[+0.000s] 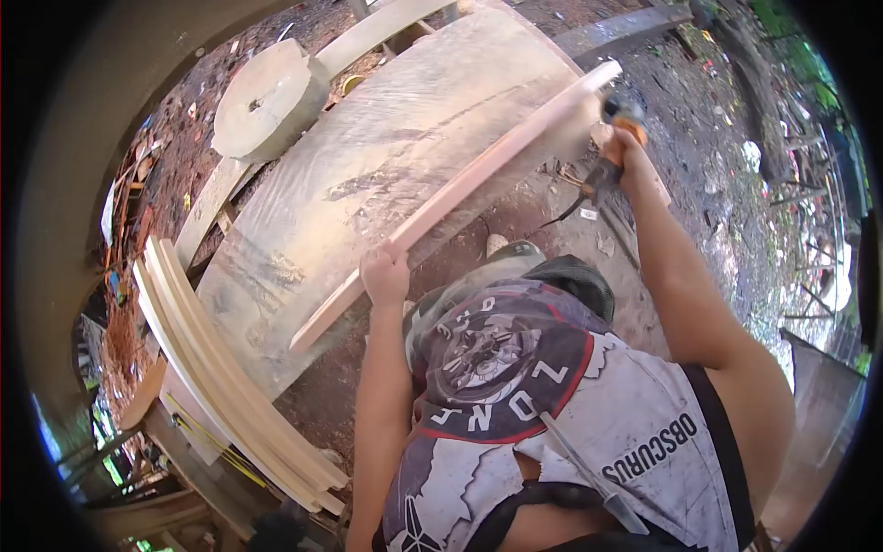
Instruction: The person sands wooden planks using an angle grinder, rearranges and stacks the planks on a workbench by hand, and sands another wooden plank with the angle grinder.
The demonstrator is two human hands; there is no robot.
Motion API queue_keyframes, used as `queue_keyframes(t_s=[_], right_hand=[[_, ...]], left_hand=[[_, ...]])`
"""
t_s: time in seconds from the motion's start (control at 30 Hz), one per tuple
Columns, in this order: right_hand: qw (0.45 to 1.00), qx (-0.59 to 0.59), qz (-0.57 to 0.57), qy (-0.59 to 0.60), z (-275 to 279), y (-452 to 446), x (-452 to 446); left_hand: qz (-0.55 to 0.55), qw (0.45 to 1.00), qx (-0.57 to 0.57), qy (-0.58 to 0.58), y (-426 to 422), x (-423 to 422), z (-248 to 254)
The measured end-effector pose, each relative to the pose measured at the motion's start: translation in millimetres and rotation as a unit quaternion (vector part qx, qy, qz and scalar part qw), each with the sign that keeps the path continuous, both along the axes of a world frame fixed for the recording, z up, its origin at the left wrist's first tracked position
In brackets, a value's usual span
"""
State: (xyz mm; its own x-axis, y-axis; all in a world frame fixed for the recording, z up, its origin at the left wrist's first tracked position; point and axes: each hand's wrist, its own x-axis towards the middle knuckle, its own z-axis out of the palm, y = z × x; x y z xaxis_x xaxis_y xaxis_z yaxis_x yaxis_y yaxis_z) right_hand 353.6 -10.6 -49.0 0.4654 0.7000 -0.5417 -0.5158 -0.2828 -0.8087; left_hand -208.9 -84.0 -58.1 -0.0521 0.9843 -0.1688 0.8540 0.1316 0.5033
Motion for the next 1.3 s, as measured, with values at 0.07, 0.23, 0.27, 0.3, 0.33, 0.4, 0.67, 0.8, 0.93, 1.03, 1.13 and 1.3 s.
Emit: queue_keyframes(t_s=[0.07,0.23,0.27,0.3,0.33,0.4,0.67,0.8,0.93,1.03,1.13,1.3], right_hand=[[0.999,0.026,-0.014,0.038,-8,-25,-1],[0.992,0.048,-0.081,0.081,-6,-52,-7],[0.994,0.046,-0.070,0.076,-2,-56,-7],[0.996,0.029,-0.064,0.050,3,-58,-10],[0.995,0.028,-0.077,0.051,-1,-61,-10],[0.999,-0.002,0.008,-0.049,0,-64,-8],[0.894,-0.044,0.320,-0.311,71,-59,-120],[0.843,-0.104,0.424,-0.313,65,-44,-197],[0.812,-0.073,0.498,-0.296,108,-25,-274],[0.783,-0.105,0.537,-0.297,93,-14,-288],[0.767,-0.090,0.546,-0.326,66,-1,-274],[0.816,-0.139,0.484,-0.284,85,23,-189]], left_hand=[[-0.033,0.998,0.038,0.037,-11,2,5],[-0.081,0.995,0.016,0.057,-12,-2,11],[-0.089,0.994,0.013,0.060,-11,-8,13],[-0.078,0.995,0.016,0.066,-9,-14,14],[-0.069,0.995,0.019,0.070,-5,-22,16],[-0.055,0.994,0.010,0.092,-1,-46,22],[-0.078,0.997,0.004,0.023,9,-112,31],[0.025,0.996,-0.029,-0.080,56,-78,12],[0.096,0.989,0.039,-0.104,83,-42,-8],[0.063,0.990,0.026,-0.123,83,-31,5],[0.042,0.991,-0.059,-0.111,73,-44,2],[0.097,0.992,-0.083,-0.018,69,-29,-3]])
